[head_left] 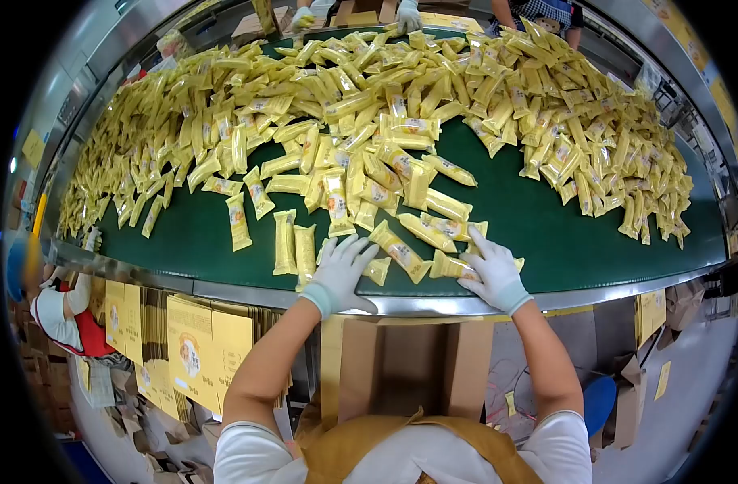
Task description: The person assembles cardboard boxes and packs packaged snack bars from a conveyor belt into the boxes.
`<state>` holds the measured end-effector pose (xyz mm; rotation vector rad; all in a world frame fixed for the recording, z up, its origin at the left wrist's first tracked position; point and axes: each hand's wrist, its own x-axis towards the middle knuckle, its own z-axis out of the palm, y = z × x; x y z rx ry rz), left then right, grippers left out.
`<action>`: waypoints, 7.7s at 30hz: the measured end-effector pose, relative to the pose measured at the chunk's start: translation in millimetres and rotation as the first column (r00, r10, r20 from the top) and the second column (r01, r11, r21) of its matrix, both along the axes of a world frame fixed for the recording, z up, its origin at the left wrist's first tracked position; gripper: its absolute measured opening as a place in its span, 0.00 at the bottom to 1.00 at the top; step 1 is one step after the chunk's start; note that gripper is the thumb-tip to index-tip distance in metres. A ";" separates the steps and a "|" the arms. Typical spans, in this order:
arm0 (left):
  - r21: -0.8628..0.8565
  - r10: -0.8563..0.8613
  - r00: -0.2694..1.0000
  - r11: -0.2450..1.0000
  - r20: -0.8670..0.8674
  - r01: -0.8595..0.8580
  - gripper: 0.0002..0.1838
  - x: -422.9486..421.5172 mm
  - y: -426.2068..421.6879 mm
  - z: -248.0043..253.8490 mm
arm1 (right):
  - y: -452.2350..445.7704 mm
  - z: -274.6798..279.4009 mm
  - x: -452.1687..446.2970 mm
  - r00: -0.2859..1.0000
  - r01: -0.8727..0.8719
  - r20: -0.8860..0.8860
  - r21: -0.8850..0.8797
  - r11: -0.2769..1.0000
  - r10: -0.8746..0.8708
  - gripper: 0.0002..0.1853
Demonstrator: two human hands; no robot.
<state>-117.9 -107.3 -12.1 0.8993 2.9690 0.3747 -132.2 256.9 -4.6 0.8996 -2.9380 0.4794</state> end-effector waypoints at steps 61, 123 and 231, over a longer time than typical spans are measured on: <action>-0.291 0.544 0.839 0.800 -0.019 -0.525 0.63 14.6 -16.1 28.3 | -3.4 59.3 -30.5 0.900 0.284 0.150 0.510 0.812 -0.409 0.56; 0.475 -0.304 0.948 0.823 -0.095 0.311 0.59 114.1 88.4 131.1 | -136.8 -8.2 175.7 0.658 -0.662 0.669 0.296 0.688 0.346 0.39; -0.320 0.215 0.976 0.928 0.038 -0.192 0.63 -30.0 47.8 26.5 | -34.7 62.7 -23.9 0.952 -0.070 0.293 0.496 0.865 -0.091 0.53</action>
